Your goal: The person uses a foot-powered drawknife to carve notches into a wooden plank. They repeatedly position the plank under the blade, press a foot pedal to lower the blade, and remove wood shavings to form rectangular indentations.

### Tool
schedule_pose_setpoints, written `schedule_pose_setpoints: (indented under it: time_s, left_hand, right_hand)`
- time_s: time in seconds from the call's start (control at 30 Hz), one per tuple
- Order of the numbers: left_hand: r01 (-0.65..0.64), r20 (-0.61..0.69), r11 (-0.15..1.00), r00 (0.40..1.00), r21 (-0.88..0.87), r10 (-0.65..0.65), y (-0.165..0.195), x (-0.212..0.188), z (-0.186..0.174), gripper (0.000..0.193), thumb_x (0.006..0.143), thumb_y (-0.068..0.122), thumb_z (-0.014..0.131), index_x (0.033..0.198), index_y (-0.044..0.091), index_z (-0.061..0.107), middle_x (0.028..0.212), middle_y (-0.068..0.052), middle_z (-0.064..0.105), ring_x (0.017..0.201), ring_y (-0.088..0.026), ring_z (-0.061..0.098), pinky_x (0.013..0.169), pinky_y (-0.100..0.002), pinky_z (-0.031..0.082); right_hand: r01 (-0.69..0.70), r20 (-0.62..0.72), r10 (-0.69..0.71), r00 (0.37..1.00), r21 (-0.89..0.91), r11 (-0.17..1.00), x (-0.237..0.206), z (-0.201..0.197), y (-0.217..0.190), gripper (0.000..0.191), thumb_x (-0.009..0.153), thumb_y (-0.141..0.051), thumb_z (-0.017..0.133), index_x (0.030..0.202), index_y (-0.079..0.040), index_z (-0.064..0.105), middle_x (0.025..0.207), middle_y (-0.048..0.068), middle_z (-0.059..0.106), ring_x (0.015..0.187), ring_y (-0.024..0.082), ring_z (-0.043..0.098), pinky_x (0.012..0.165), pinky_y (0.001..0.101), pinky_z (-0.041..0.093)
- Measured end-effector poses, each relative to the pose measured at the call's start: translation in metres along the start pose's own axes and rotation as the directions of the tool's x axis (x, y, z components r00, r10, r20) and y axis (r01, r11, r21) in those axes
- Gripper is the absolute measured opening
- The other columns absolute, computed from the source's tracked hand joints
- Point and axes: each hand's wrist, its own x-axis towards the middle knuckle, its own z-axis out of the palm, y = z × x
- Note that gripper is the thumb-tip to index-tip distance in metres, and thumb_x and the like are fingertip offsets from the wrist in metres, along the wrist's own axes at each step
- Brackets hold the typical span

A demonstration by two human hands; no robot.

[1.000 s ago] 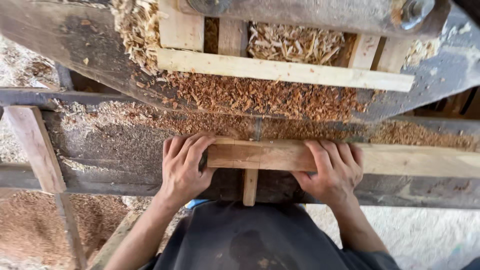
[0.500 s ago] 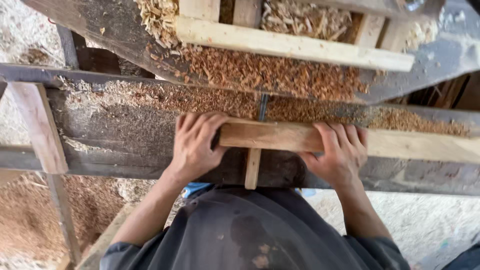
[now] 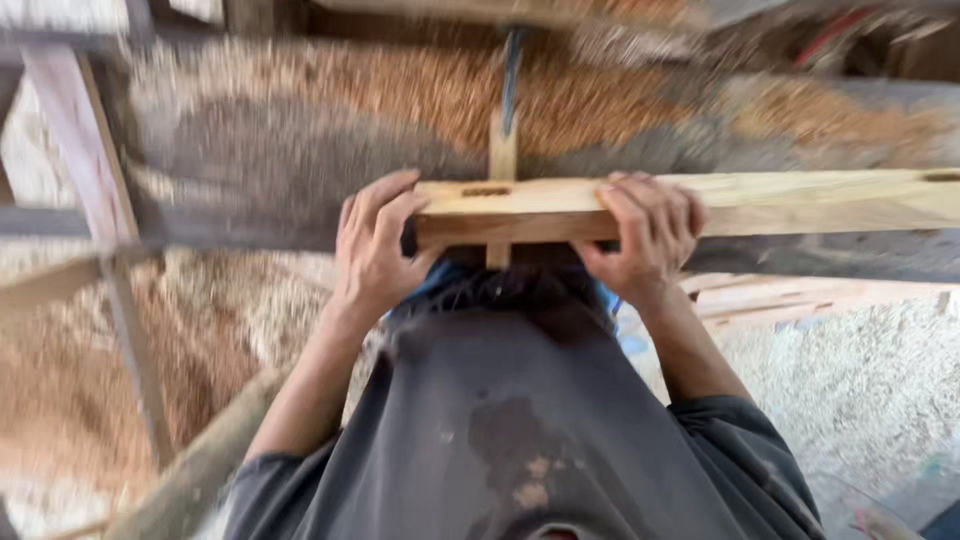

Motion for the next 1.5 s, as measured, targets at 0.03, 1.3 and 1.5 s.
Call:
schedule_pose_setpoints:
  time_s: [0.03,1.3,1.5]
  left_hand:
    - [-0.016,-0.017,0.999,1.000,-0.039,0.016,-0.002,-0.012,0.004,0.065,0.079,0.023,0.092,0.128,0.009,0.051,0.134,-0.020,0.063,0.125,-0.037,0.060,0.104,-0.048,0.047]
    - [-0.130,-0.006,0.942,0.991,-0.310,0.135,0.105,-0.086,0.048,0.064,0.064,0.026,0.094,0.114,0.005,0.060,0.109,-0.013,0.069,0.098,-0.034,0.066,0.086,-0.041,0.052]
    - [-0.273,0.175,0.861,0.910,-0.429,0.376,0.114,-0.074,0.054,0.065,0.067,0.036,0.092,0.116,0.004,0.064,0.116,-0.013,0.068,0.105,-0.034,0.064,0.087,-0.043,0.050]
  right_hand:
    - [0.003,-0.011,-0.003,1.000,-0.008,1.000,-0.015,0.004,-0.006,0.053,0.091,-0.044,0.090,0.123,-0.011,0.063,0.128,0.007,0.068,0.124,0.026,0.061,0.111,0.0462,0.036]
    - [-0.252,0.040,0.828,0.560,0.960,0.124,-0.101,-0.084,0.015,0.052,0.095,-0.017,0.075,0.136,0.008,0.055,0.119,0.011,0.065,0.107,0.017,0.062,0.097,0.0336,0.049]
    - [0.018,0.200,0.865,0.459,0.972,-0.235,-0.056,-0.138,0.032,0.072,0.084,-0.059,0.052,0.132,-0.006,0.048,0.095,0.013,0.069,0.084,0.026,0.069,0.078,0.0411,0.060]
